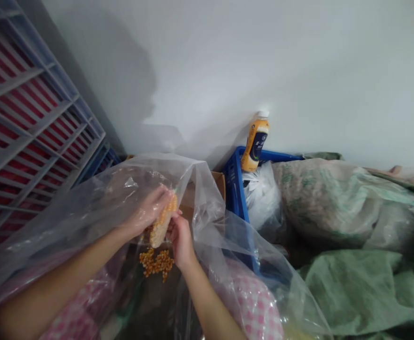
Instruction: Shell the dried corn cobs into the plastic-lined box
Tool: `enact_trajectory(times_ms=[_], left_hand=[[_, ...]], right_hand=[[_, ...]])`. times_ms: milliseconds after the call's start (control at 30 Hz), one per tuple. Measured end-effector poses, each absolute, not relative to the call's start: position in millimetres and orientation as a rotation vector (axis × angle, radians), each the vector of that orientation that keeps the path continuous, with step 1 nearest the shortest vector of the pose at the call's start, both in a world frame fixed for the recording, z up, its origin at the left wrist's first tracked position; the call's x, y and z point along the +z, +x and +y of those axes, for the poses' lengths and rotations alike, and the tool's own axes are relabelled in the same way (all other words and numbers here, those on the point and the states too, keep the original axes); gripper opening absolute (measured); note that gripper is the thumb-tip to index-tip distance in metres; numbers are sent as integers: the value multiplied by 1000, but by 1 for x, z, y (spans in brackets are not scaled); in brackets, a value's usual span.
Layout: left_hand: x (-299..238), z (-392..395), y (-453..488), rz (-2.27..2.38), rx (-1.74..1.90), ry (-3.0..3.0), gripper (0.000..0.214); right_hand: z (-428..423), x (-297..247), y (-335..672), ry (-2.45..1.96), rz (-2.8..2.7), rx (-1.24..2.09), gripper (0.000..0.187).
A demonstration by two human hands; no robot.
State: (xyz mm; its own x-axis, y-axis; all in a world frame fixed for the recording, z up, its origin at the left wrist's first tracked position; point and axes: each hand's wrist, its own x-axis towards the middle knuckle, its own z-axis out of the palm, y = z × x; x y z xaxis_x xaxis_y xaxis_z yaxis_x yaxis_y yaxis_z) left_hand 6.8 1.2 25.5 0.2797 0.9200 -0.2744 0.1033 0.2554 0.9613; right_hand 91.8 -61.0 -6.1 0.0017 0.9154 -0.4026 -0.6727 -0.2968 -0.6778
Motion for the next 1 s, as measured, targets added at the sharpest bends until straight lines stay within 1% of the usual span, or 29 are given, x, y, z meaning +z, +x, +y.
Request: enact_trajectory(times_ms=[267, 467, 667, 900, 1000], left_hand=[[26, 1, 6, 1261, 709, 1409, 29], [30, 1, 7, 1221, 670, 1329, 30], [26, 1, 7, 1200, 666, 1375, 28], [30, -3, 10, 1321, 699, 1490, 28], [30, -3, 11, 1331, 725, 1436, 29]], right_hand=[[-61, -2, 89, -985, -309, 1660, 30], [-61, -4, 88, -966, -244, 1650, 27], [-62, -4, 87, -947, -231, 1647, 27], [-60, 4, 88, -996, -199, 1671, 27], [-60, 1, 87, -998, -210, 1676, 27]])
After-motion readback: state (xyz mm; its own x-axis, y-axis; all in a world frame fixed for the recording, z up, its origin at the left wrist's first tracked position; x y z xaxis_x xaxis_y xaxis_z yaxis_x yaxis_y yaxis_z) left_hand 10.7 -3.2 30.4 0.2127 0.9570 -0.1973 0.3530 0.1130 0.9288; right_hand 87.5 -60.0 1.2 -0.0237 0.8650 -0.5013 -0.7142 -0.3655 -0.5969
